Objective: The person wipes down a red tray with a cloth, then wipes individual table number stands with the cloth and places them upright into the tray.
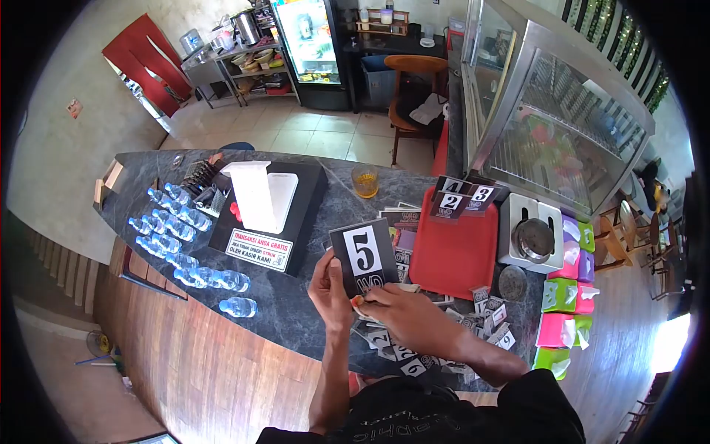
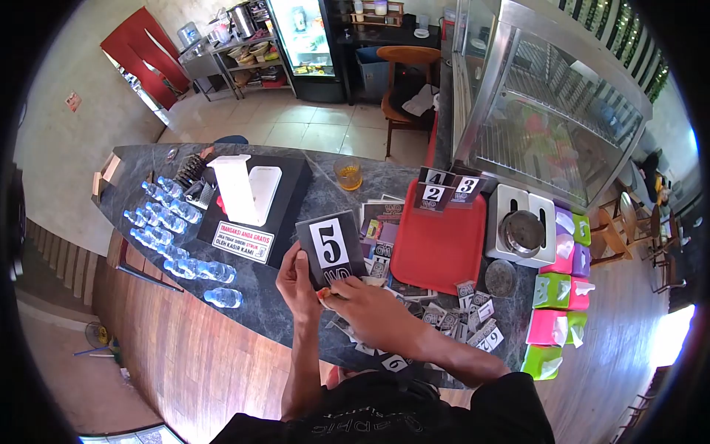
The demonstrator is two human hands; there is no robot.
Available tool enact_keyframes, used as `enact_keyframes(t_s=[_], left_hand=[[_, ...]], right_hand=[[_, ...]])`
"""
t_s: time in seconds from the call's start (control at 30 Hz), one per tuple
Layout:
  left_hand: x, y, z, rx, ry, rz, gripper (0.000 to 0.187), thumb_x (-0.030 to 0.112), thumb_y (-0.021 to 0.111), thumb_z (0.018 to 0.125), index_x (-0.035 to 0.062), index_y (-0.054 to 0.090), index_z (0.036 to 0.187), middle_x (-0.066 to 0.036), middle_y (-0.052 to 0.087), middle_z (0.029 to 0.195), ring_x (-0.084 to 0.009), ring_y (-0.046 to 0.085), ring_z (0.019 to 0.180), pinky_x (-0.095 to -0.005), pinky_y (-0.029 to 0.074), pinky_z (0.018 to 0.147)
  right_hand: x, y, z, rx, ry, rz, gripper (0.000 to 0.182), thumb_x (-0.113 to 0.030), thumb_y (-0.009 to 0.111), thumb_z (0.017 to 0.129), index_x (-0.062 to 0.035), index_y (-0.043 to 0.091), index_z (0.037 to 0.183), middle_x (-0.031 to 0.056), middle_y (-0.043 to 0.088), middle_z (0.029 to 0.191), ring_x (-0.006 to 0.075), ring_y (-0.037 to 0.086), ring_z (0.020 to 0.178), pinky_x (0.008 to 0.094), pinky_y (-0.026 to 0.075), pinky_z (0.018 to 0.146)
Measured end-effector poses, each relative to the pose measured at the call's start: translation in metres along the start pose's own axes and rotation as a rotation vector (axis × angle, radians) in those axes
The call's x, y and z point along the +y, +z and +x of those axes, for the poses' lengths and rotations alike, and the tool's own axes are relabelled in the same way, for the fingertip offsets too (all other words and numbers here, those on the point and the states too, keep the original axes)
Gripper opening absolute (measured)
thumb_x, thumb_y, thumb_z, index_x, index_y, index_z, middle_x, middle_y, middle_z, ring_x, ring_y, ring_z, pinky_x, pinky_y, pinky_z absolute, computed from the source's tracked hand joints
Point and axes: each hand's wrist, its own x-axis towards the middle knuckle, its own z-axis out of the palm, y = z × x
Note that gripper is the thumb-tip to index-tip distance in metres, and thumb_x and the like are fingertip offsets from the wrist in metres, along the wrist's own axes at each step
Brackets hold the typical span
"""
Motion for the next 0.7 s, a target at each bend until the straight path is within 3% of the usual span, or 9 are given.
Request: enact_keyframes(t_s=[0.17,0.27,0.33,0.4,0.5,0.53,0.6,0.67,0.7], left_hand=[[0.001,-0.003,-0.002,0.1,0.108,0.121,0.034,0.019,0.057,0.103,-0.0076,0.061,0.124,-0.006,0.069,0.102,-0.0079,0.06,0.088,-0.0222,0.048,0.08],[-0.007,-0.019,0.011,0.015,0.048,-0.043,0.032,0.017,0.054,0.105,-0.0059,0.06,0.126,-0.005,0.067,0.106,-0.0085,0.06,0.094,-0.0233,0.047,0.084],[-0.009,-0.018,0.013,-0.056,-0.011,-0.182,0.031,0.016,0.053,0.105,-0.0045,0.058,0.127,-0.004,0.066,0.108,-0.0082,0.059,0.096,-0.0231,0.047,0.085],[-0.014,-0.006,0.005,-0.121,-0.114,-0.256,0.03,0.017,0.052,0.105,0.0002,0.058,0.13,-0.004,0.065,0.11,-0.008,0.059,0.097,-0.024,0.049,0.086],[-0.022,0.009,-0.013,-0.288,-0.292,0.013,0.035,0.02,0.05,0.106,0.0004,0.055,0.135,-0.003,0.066,0.108,-0.0084,0.061,0.096,-0.0266,0.054,0.076],[-0.027,0.011,-0.015,-0.344,-0.344,0.181,0.04,0.019,0.049,0.106,0.0007,0.048,0.142,-0.009,0.063,0.119,-0.0155,0.061,0.107,-0.0319,0.053,0.088],[-0.087,-0.014,-0.04,-0.509,0.103,0.717,0.048,0.024,0.045,0.107,0.0018,0.037,0.15,-0.013,0.053,0.138,-0.023,0.054,0.124,-0.0355,0.045,0.105],[-0.034,0.008,-0.056,-0.559,-0.066,0.49,0.057,0.039,0.035,0.109,0.0037,0.028,0.154,-0.013,0.042,0.15,-0.0264,0.043,0.136,-0.0357,0.034,0.115],[-0.017,0.02,-0.055,-0.468,-0.362,0.173,0.063,0.047,0.029,0.108,0.0042,0.028,0.154,-0.012,0.042,0.15,-0.0257,0.042,0.137,-0.0353,0.034,0.114]], right_hand=[[0.008,-0.026,-0.027,0.0,0.328,-0.091,0.047,0.001,0.052,0.085,-0.0076,0.062,0.13,0.01,0.063,0.11,0.0296,0.062,0.102,0.0419,0.052,0.087],[0.035,-0.039,-0.034,0.025,0.408,-0.153,0.042,-0.001,0.049,0.089,-0.0027,0.059,0.13,0.0134,0.063,0.105,0.0352,0.063,0.097,0.0458,0.052,0.082],[0.052,-0.034,-0.025,0.113,0.401,-0.054,0.046,0.001,0.047,0.089,-0.0032,0.057,0.133,0.0167,0.064,0.111,0.0351,0.064,0.102,0.0427,0.052,0.086],[0.067,-0.006,-0.014,0.617,0.295,0.438,0.049,0.006,0.046,0.087,-0.0027,0.056,0.135,0.0196,0.063,0.12,0.0322,0.064,0.108,0.0375,0.05,0.091],[0.035,0.017,0.005,0.677,0.408,0.719,0.055,0.011,0.048,0.083,0.0015,0.051,0.137,0.0189,0.061,0.122,0.0316,0.062,0.111,0.0364,0.046,0.099],[0.035,0.032,0.008,0.704,0.291,0.506,0.062,0.014,0.047,0.081,0.0013,0.045,0.142,0.021,0.054,0.129,0.0351,0.056,0.12,0.0383,0.041,0.106],[0.02,0.051,0.011,0.743,0.299,0.321,0.069,0.016,0.046,0.08,0.0,0.038,0.147,0.0233,0.044,0.137,0.0387,0.046,0.128,0.0403,0.036,0.111],[0.022,0.061,0.011,0.738,0.281,0.34,0.072,0.015,0.046,0.08,-0.0006,0.034,0.149,0.0248,0.038,0.141,0.0432,0.04,0.131,0.0432,0.033,0.112],[0.025,0.062,0.013,0.767,0.294,0.31,0.073,0.015,0.047,0.08,-0.0007,0.033,0.149,0.0251,0.038,0.141,0.0434,0.04,0.131,0.0447,0.033,0.112]])
